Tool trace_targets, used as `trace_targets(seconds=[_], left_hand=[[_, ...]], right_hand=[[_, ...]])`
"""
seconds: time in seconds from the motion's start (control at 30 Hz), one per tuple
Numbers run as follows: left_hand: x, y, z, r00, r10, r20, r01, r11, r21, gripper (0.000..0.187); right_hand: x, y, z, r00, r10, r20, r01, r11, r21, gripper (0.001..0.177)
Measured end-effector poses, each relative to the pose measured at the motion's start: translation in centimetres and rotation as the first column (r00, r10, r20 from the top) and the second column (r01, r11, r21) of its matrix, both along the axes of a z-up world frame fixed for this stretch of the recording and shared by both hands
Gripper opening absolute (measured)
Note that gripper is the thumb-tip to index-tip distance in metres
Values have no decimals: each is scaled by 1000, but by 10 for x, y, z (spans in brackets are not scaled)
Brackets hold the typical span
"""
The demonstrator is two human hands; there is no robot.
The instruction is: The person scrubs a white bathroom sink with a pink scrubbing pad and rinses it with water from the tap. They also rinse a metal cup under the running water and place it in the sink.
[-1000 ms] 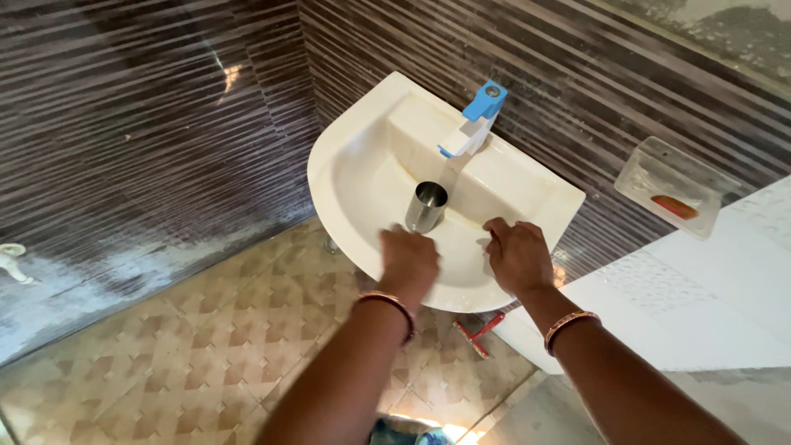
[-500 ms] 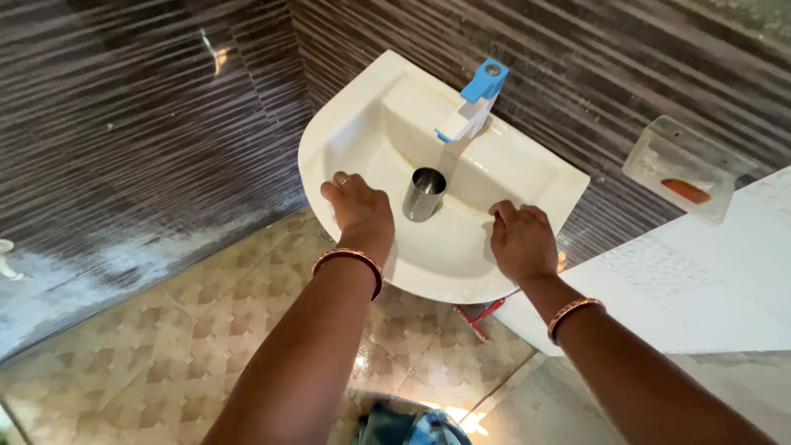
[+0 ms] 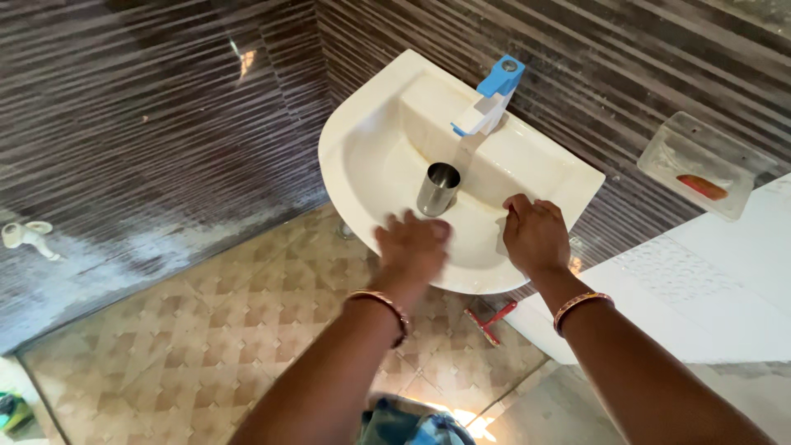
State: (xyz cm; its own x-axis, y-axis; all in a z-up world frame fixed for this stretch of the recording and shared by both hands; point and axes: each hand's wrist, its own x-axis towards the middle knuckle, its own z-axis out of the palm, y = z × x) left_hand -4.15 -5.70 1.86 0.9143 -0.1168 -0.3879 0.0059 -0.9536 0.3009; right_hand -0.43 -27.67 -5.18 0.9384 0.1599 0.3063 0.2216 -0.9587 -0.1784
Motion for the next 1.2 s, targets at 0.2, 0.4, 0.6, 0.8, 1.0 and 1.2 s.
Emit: trace_targets(seconds=[0.2, 0.4, 0.6, 0.8, 1.0, 1.2], left_hand=[[-3, 53, -20, 955, 148, 256, -180, 978, 104, 52], [-36, 16, -21, 994, 2, 105, -3, 1000, 8, 57], [-79, -10, -41, 921, 15, 390, 121, 939, -322, 59], [-32, 26, -68, 781, -62, 621, 158, 982, -100, 53], [35, 98, -50, 900, 75, 429, -129, 987, 98, 45], [38, 54, -38, 974, -110, 200, 63, 971, 230, 31]], right_hand=[[0, -5, -9, 998, 13, 56, -10, 998, -55, 13], [-2, 2, -11, 1000, -29, 2, 29, 999, -14, 16], [-8, 11, -12, 994, -108, 33, 109, 994, -9, 17], [-14, 12, -7, 991, -132, 9, 131, 989, 72, 18], [-14, 16, -2, 988, -153, 9, 152, 984, 91, 18], [-16, 15, -3, 987, -161, 18, 159, 983, 90, 17]])
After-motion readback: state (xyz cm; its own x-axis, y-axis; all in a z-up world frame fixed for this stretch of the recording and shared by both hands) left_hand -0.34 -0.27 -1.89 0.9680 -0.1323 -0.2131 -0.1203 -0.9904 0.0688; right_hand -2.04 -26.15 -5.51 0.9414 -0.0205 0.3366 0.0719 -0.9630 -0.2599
